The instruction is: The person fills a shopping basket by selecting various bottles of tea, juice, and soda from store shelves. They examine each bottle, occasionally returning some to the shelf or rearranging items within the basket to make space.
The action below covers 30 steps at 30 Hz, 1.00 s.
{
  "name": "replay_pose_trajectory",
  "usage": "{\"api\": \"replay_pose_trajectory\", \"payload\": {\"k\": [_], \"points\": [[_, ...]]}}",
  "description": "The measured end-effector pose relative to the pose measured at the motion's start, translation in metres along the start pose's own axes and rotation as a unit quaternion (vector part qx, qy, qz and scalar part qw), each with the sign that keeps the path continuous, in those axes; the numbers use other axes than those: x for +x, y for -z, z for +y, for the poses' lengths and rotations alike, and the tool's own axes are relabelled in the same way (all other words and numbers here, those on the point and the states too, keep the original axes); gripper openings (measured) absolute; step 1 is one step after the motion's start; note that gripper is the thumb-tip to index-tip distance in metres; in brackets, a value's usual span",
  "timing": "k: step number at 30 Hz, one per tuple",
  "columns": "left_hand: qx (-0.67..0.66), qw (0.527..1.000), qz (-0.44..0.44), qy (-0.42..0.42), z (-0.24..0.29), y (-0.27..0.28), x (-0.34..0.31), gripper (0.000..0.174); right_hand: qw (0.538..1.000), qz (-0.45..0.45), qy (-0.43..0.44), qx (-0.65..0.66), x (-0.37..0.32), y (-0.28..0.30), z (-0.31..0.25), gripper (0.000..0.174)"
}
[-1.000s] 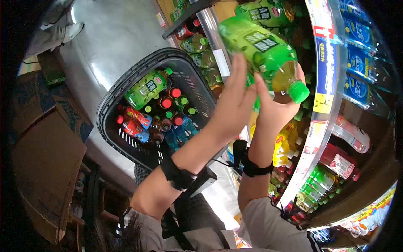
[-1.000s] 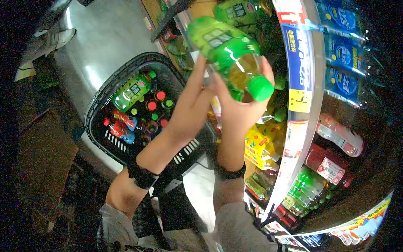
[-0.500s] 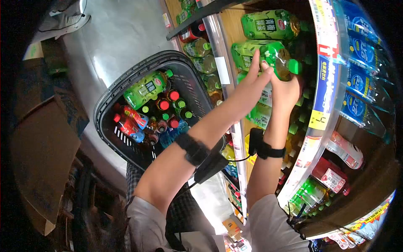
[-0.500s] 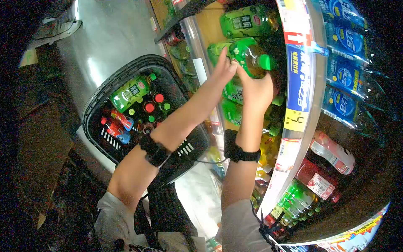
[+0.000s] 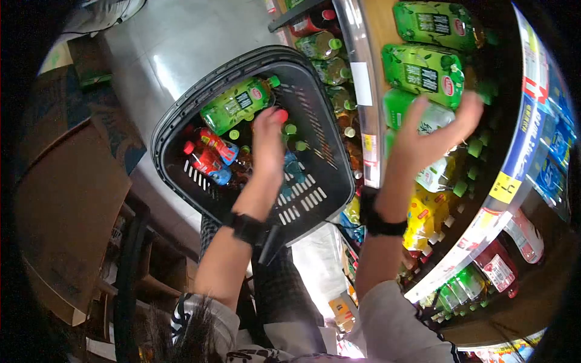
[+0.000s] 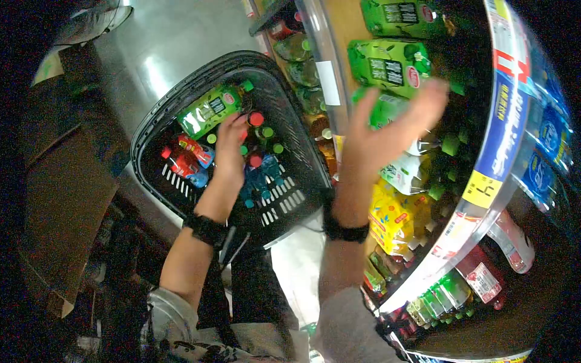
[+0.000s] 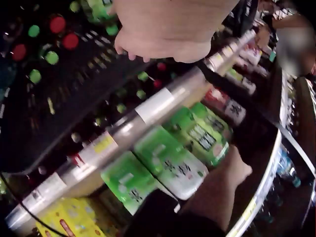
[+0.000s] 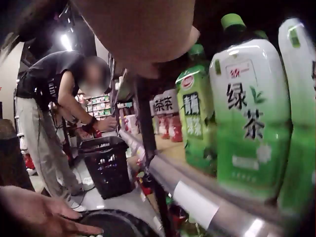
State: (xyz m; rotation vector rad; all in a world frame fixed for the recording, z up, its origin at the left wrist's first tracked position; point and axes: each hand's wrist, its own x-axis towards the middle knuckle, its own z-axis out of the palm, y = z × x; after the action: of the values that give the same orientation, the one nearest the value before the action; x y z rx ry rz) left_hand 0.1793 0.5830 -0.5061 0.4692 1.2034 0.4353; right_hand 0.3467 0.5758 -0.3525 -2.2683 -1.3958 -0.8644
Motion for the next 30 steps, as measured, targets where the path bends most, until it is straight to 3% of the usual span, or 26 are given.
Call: {"api": "replay_pose_trajectory", "payload": {"k": [1, 2, 4, 6, 8, 11, 14, 15, 17, 21, 23, 24, 25, 26, 28, 30], "points": [[0.004, 0.998, 0.052, 0.024, 0.005, 0.020, -0.002, 0.043, 0.998, -0.029, -0.030, 0.046, -0.027, -0.012, -0.017, 0.041], [0.010, 0.993, 0.103, 0.048, 0.009, 0.039, -0.003, 0.044, 0.964, -0.106, -0.083, 0.230, -0.047, -0.023, -0.034, 0.030], [-0.003, 0.990, 0.143, 0.021, -0.009, 0.082, 0.016, 0.047, 0.886, -0.242, -0.262, 0.296, -0.106, -0.062, -0.060, 0.028], [-0.060, 0.990, 0.127, 0.028, -0.030, 0.117, 0.043, 0.051, 0.717, -0.327, -0.487, 0.377, -0.170, -0.111, -0.079, 0.040], [-0.081, 0.990, 0.092, 0.075, -0.031, 0.131, 0.062, 0.031, 0.626, -0.345, -0.580, 0.391, -0.214, -0.162, -0.096, 0.063], [-0.115, 0.976, 0.030, 0.180, -0.024, 0.142, 0.087, 0.038, 0.443, -0.369, -0.717, 0.391, -0.220, -0.197, -0.114, 0.060], [-0.063, 0.968, 0.064, 0.233, -0.007, 0.137, 0.094, 0.034, 0.391, -0.338, -0.692, 0.505, -0.218, -0.203, -0.111, 0.065], [-0.033, 0.969, 0.098, 0.224, 0.003, 0.126, 0.089, 0.034, 0.386, -0.339, -0.706, 0.487, -0.215, -0.200, -0.110, 0.066], [-0.087, 0.969, 0.045, 0.225, 0.005, 0.126, 0.084, 0.033, 0.379, -0.339, -0.734, 0.450, -0.208, -0.188, -0.108, 0.066], [-0.140, 0.966, -0.060, 0.211, 0.004, 0.138, 0.062, 0.018, 0.463, -0.313, -0.667, 0.492, -0.203, -0.125, -0.101, 0.062], [-0.159, 0.976, 0.034, 0.144, 0.019, 0.109, 0.020, 0.016, 0.532, -0.268, -0.619, 0.513, -0.193, -0.083, -0.097, 0.060], [-0.170, 0.975, 0.040, 0.134, 0.029, 0.098, 0.003, 0.019, 0.574, -0.242, -0.592, 0.510, -0.165, -0.049, -0.099, 0.060], [-0.192, 0.973, -0.018, 0.124, 0.041, 0.089, -0.013, 0.024, 0.583, -0.271, -0.571, 0.511, -0.141, -0.025, -0.094, 0.057], [-0.206, 0.971, -0.062, 0.108, 0.054, 0.077, -0.027, 0.041, 0.591, -0.297, -0.551, 0.510, -0.119, -0.005, -0.089, 0.054], [-0.201, 0.970, -0.118, 0.073, 0.088, 0.046, -0.049, 0.059, 0.658, -0.299, -0.480, 0.497, -0.079, 0.026, -0.078, 0.058], [-0.181, 0.962, -0.201, 0.039, 0.123, 0.015, -0.060, 0.069, 0.770, -0.263, -0.386, 0.434, -0.042, 0.042, -0.065, 0.059]]}}
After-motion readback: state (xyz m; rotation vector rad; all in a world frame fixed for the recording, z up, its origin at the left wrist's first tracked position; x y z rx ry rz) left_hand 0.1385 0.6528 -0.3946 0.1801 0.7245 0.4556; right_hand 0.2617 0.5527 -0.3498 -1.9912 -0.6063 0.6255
